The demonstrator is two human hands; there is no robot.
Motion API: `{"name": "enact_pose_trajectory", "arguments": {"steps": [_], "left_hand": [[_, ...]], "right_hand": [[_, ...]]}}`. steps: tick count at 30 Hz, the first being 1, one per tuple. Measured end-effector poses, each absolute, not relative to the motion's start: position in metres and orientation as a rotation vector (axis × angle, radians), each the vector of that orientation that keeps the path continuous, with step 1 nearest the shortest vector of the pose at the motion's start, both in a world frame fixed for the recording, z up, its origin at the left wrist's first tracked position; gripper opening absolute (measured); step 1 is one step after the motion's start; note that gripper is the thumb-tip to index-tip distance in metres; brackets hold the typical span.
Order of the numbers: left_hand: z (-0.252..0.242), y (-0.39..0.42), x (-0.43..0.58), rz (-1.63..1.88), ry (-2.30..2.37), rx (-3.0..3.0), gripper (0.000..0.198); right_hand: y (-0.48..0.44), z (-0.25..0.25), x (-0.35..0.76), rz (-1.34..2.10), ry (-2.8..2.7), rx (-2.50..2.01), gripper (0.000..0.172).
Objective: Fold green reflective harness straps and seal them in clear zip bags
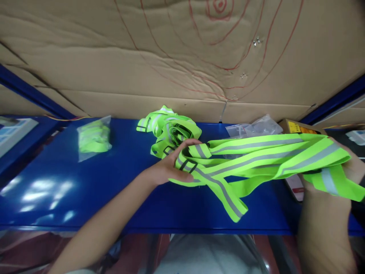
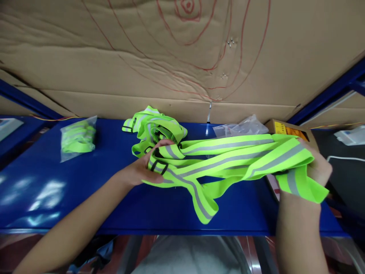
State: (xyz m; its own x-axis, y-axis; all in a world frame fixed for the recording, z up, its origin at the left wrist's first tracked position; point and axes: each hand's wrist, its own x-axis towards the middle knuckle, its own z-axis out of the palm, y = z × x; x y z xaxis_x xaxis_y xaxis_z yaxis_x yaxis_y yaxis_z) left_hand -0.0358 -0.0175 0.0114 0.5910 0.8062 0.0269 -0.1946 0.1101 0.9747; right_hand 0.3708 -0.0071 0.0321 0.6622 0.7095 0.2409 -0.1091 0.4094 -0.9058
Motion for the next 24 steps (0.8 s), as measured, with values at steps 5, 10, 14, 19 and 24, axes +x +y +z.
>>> {"name": "enact_pose_trajectory", "arguments": {"steps": [5, 10, 14, 19, 24], "left_hand": [[0.012, -0.015, -0.023, 1.098, 0.967, 1.891, 0.064], [0.005, -0.029, -0.011, 1.052, 0.963, 1.9, 0.083], [0.006, -0.037, -0.01, 0.961, 0.7, 1.832, 0.104], [0.009, -0.033, -0.015, 0.939, 0.51, 1.647, 0.088], [0.013, -0.028, -0.015, 0.87, 0.515, 1.589, 0.06]], "right_hand": [[-0.025, 0.032, 0.331, 0.338, -1.261, -1.393, 0.036], [-0.054, 0.042, 0.267, -0.069, -2.008, -1.118, 0.082], [-0.057, 0.037, 0.228, 0.145, -2.361, -0.967, 0.091], [-0.038, 0.016, 0.228, 0.416, -2.32, -0.991, 0.078], [-0.037, 0.0, 0.239, 0.227, -2.309, -0.86, 0.063]]}}
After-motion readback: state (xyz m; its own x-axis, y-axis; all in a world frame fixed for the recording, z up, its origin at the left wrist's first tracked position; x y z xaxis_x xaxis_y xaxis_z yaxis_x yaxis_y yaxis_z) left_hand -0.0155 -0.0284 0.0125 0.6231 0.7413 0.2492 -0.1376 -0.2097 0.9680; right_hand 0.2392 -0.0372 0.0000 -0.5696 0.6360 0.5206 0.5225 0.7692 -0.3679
